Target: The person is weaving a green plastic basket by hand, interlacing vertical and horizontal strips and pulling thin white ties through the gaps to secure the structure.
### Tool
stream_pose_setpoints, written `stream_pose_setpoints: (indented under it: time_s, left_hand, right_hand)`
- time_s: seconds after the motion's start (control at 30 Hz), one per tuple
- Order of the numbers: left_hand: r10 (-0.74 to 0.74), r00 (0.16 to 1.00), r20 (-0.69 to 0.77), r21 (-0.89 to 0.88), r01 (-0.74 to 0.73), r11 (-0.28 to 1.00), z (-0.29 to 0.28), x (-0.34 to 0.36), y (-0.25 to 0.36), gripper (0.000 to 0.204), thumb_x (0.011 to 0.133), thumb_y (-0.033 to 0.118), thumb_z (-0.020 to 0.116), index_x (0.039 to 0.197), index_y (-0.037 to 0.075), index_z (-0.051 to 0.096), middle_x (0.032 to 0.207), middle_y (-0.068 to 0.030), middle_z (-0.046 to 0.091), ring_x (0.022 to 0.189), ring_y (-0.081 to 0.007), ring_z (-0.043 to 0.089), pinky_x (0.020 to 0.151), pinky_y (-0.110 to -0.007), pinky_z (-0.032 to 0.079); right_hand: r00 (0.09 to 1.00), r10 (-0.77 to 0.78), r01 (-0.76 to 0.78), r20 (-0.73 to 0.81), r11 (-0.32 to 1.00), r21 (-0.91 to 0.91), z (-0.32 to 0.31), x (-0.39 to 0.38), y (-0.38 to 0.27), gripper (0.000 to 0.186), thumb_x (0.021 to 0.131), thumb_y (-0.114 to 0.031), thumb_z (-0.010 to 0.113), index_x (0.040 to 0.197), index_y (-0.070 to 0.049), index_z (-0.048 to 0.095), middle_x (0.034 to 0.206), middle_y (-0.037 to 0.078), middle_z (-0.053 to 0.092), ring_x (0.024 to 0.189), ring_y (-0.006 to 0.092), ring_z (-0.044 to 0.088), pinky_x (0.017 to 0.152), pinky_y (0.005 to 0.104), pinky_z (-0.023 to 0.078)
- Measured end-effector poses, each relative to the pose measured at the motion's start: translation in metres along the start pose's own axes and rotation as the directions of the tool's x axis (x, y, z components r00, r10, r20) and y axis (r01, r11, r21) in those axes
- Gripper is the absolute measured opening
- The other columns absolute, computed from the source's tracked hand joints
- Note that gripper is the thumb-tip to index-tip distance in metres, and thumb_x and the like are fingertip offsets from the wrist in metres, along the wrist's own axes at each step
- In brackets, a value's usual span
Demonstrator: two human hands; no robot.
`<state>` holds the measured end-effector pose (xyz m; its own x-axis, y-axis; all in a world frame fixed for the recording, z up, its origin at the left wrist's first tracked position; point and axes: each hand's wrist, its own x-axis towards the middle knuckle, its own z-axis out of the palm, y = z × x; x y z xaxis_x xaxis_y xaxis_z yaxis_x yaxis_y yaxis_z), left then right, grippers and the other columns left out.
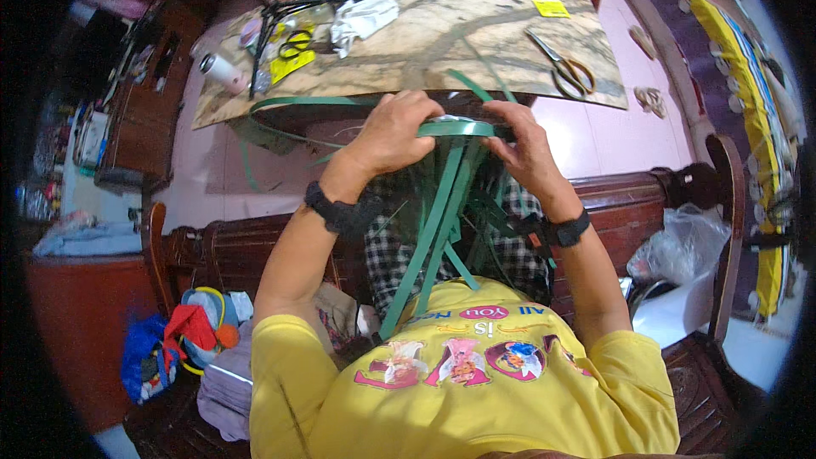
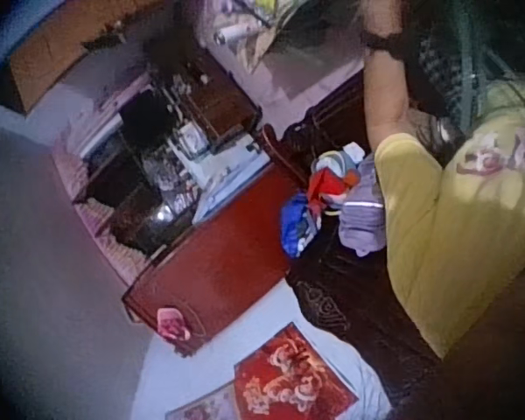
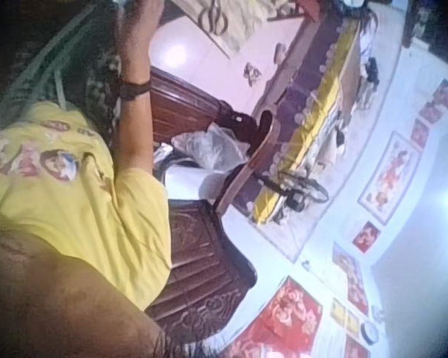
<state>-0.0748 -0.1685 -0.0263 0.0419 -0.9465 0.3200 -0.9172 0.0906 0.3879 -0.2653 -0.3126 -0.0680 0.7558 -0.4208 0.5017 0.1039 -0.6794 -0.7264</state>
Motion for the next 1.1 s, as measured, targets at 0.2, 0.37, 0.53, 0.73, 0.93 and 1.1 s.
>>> stream_pose_setpoints:
  time_s: [0.2, 0.37, 0.53, 0.73, 0.93, 1.1]
  left_hand:
    - [-0.082, 0.993, 0.082, -0.149, 0.094, 0.984, -0.008, 0.005, 0.005, 0.024, 0.074, 0.012, 0.074, 0.093, 0.002, 0.063, 0.087, -0.0126, 0.059, 0.085, -0.0301, 0.059, 0.075, -0.037, 0.047]
    - [-0.113, 0.992, 0.056, -0.157, 0.12, 0.98, -0.002, 0.001, 0.006, 0.026, 0.074, 0.014, 0.077, 0.093, 0.002, 0.064, 0.087, -0.0119, 0.059, 0.085, -0.0292, 0.059, 0.075, -0.037, 0.047]
    - [-0.116, 0.984, 0.133, -0.184, 0.14, 0.973, 0.002, 0.005, 0.009, 0.027, 0.074, 0.016, 0.077, 0.095, 0.002, 0.065, 0.087, -0.0118, 0.059, 0.085, -0.0285, 0.06, 0.075, -0.036, 0.047]
    - [-0.104, 0.978, 0.18, -0.144, 0.131, 0.981, 0.009, 0.011, 0.0, 0.024, 0.079, 0.018, 0.073, 0.096, 0.003, 0.067, 0.087, -0.0111, 0.06, 0.085, -0.0269, 0.06, 0.077, -0.035, 0.047]
    - [-0.162, 0.972, 0.172, -0.254, 0.203, 0.946, 0.014, 0.006, -0.02, 0.02, 0.083, 0.019, 0.069, 0.094, 0.002, 0.067, 0.084, -0.0113, 0.058, 0.083, -0.0279, 0.058, 0.075, -0.037, 0.046]
    - [-0.185, 0.966, 0.181, -0.21, 0.221, 0.952, 0.01, -0.006, -0.031, 0.022, 0.083, 0.012, 0.068, 0.104, 0.003, 0.068, 0.085, -0.0091, 0.06, 0.082, -0.0237, 0.059, 0.075, -0.033, 0.047]
  right_hand:
    - [0.983, 0.144, -0.17, 0.118, 0.952, 0.256, -0.006, -0.005, 0.024, 0.026, 0.08, -0.006, 0.074, 0.105, -0.003, 0.066, 0.11, 0.009, 0.065, 0.109, 0.0235, 0.058, 0.095, 0.0359, 0.046]
    - [0.984, 0.119, -0.147, 0.13, 0.96, 0.237, -0.005, -0.005, 0.014, 0.024, 0.082, -0.011, 0.073, 0.104, -0.005, 0.068, 0.105, 0.008, 0.066, 0.105, 0.0236, 0.059, 0.093, 0.0358, 0.046]
    - [0.972, 0.176, -0.22, 0.159, 0.916, 0.334, 0.0, -0.014, 0.026, 0.021, 0.084, -0.016, 0.072, 0.102, -0.006, 0.07, 0.096, 0.007, 0.069, 0.1, 0.0228, 0.059, 0.089, 0.0357, 0.047]
    - [0.953, 0.224, -0.28, 0.202, 0.907, 0.313, 0.003, -0.014, 0.036, 0.023, 0.086, -0.016, 0.071, 0.105, -0.004, 0.07, 0.101, 0.007, 0.068, 0.101, 0.0212, 0.06, 0.09, 0.0359, 0.047]
    - [0.961, 0.239, -0.272, 0.138, 0.907, 0.322, 0.024, -0.003, 0.042, 0.022, 0.083, -0.014, 0.073, 0.103, -0.005, 0.071, 0.091, 0.011, 0.069, 0.086, 0.0226, 0.064, 0.078, 0.0343, 0.05]
    - [0.95, 0.225, -0.279, 0.215, 0.922, 0.267, 0.027, 0.006, 0.04, 0.024, 0.082, -0.013, 0.073, 0.105, -0.004, 0.069, 0.096, 0.014, 0.069, 0.089, 0.0267, 0.065, 0.08, 0.0367, 0.051]
